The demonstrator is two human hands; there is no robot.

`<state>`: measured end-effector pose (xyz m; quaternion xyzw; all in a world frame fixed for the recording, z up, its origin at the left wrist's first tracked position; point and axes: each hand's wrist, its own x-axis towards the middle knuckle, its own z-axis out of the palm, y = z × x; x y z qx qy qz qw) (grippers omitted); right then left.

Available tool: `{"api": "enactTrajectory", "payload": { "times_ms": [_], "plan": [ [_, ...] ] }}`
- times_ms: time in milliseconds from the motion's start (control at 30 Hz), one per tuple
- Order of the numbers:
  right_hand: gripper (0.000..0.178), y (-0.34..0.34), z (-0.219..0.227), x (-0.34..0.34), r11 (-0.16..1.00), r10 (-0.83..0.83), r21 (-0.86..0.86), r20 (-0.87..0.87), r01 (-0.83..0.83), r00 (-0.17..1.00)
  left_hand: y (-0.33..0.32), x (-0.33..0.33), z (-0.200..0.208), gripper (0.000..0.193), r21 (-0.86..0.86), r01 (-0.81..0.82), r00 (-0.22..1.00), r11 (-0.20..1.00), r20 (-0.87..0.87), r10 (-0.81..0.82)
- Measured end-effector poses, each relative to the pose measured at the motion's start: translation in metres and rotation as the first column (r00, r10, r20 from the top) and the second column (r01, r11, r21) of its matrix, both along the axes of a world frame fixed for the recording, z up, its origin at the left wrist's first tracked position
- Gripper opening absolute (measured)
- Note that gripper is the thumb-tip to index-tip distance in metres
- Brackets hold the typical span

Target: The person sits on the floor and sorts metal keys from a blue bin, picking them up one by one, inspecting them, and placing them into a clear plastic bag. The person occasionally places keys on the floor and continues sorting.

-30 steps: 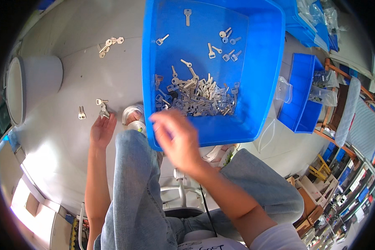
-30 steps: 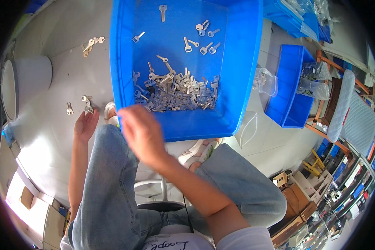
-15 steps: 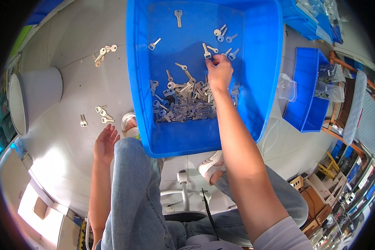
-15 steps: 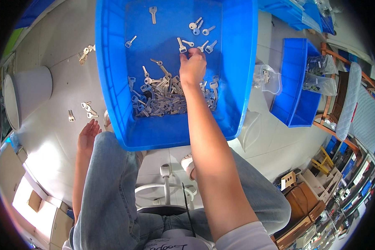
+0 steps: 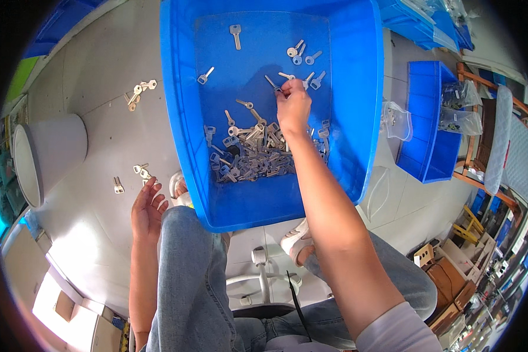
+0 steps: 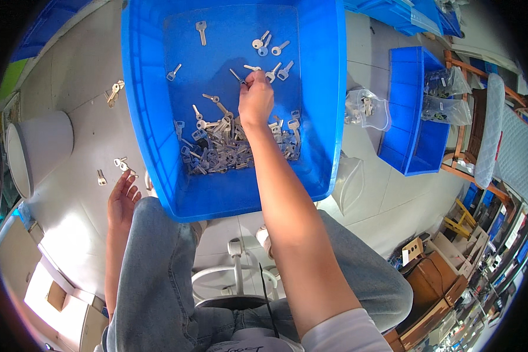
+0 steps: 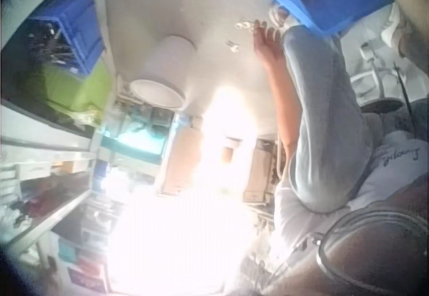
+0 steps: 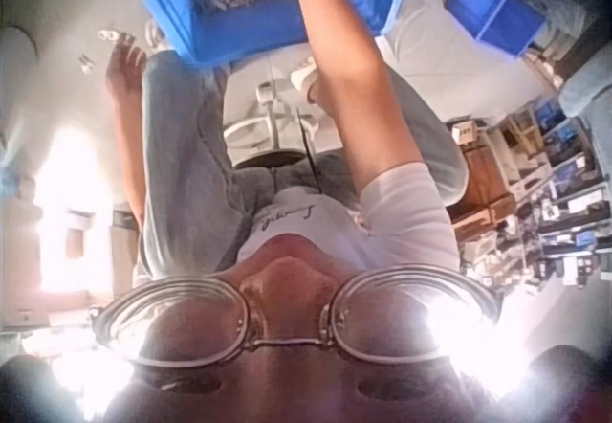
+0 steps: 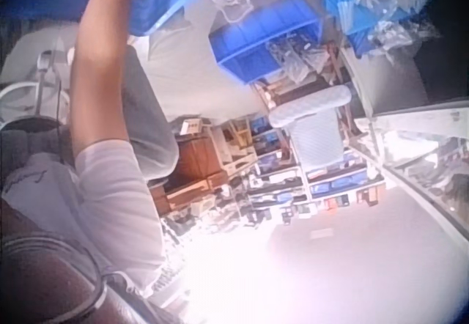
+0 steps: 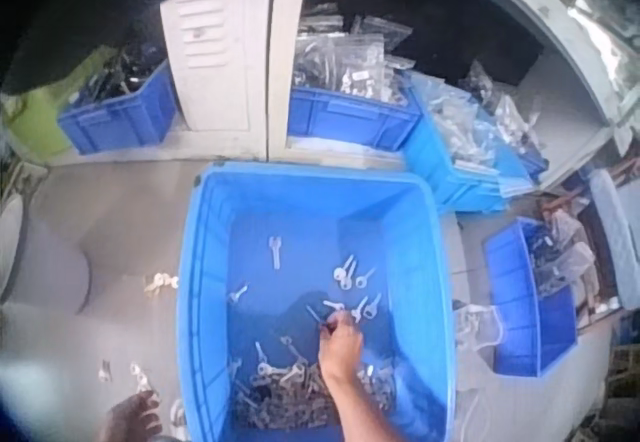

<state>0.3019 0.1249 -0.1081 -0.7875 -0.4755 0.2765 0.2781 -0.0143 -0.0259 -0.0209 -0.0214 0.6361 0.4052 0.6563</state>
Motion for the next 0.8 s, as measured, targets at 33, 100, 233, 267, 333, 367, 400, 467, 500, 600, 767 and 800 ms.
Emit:
{"api": "enactTrajectory", "payload": {
  "times_ms": [33, 100, 233, 267, 333, 367, 400, 467, 500, 600, 767, 800],
  "plan": [
    [0.02, 0.0, -0.001, -0.002, 1.0, -0.016, -0.001, -0.08, 0.016, 0.997, -0.001, -0.002, -0.001, 0.028, -0.001, -0.001, 1.0, 1.0, -0.004, 0.001],
    [0.019, 0.002, -0.008, -0.006, 0.996, -0.086, 0.006, -0.217, 0.089, 0.972, -0.002, -0.002, -0.004, 0.028, -0.001, 0.009, 1.0, 1.0, -0.001, -0.009],
    [0.017, 0.023, 0.007, -0.033, 0.918, -0.394, -0.256, -0.663, 0.302, 0.637, -0.006, -0.003, -0.002, 0.028, 0.008, 0.009, 1.0, 1.0, 0.005, -0.009],
    [0.014, 0.027, 0.009, -0.037, 0.912, -0.402, -0.246, -0.693, 0.327, 0.598, -0.005, -0.001, -0.003, 0.028, 0.009, 0.007, 1.0, 1.0, 0.011, -0.007],
    [0.014, 0.026, 0.011, -0.037, 0.914, -0.381, -0.196, -0.72, 0.356, 0.58, 0.0, 0.007, -0.002, 0.029, -0.006, 0.011, 1.0, 1.0, 0.016, -0.011],
    [0.014, 0.025, 0.014, -0.04, 0.915, -0.365, -0.174, -0.739, 0.363, 0.566, 0.003, 0.008, 0.001, 0.029, -0.012, 0.007, 1.0, 1.0, 0.007, -0.007],
    [0.017, 0.015, 0.024, -0.043, 0.939, -0.338, -0.213, -0.72, 0.27, 0.606, 0.003, 0.007, 0.002, 0.029, -0.002, 0.016, 1.0, 1.0, 0.004, -0.016],
    [0.016, -0.017, 0.032, -0.044, 0.968, -0.243, -0.213, -0.68, 0.131, 0.691, 0.004, 0.006, 0.004, 0.03, 0.017, 0.037, 0.999, 0.999, 0.004, -0.038],
    [0.015, -0.034, 0.034, -0.042, 0.975, -0.193, -0.215, -0.657, 0.063, 0.729, 0.006, 0.008, 0.006, 0.03, 0.036, 0.031, 1.0, 0.999, -0.005, -0.031],
    [0.013, -0.079, 0.034, -0.026, 0.993, -0.025, -0.114, -0.514, -0.04, 0.858, 0.014, 0.014, 0.016, 0.029, 0.12, 0.025, 0.999, 0.992, -0.041, -0.021],
    [0.013, -0.088, 0.027, 0.027, 0.988, -0.064, -0.153, -0.29, 0.02, 0.955, 0.025, 0.024, 0.044, 0.026, 0.329, 0.159, 0.977, 0.931, -0.186, -0.101],
    [0.015, -0.082, 0.029, 0.034, 0.982, -0.116, -0.178, -0.282, 0.067, 0.952, 0.03, 0.034, 0.056, 0.027, 0.337, 0.207, 0.958, 0.918, -0.262, -0.12]
  ]
}}
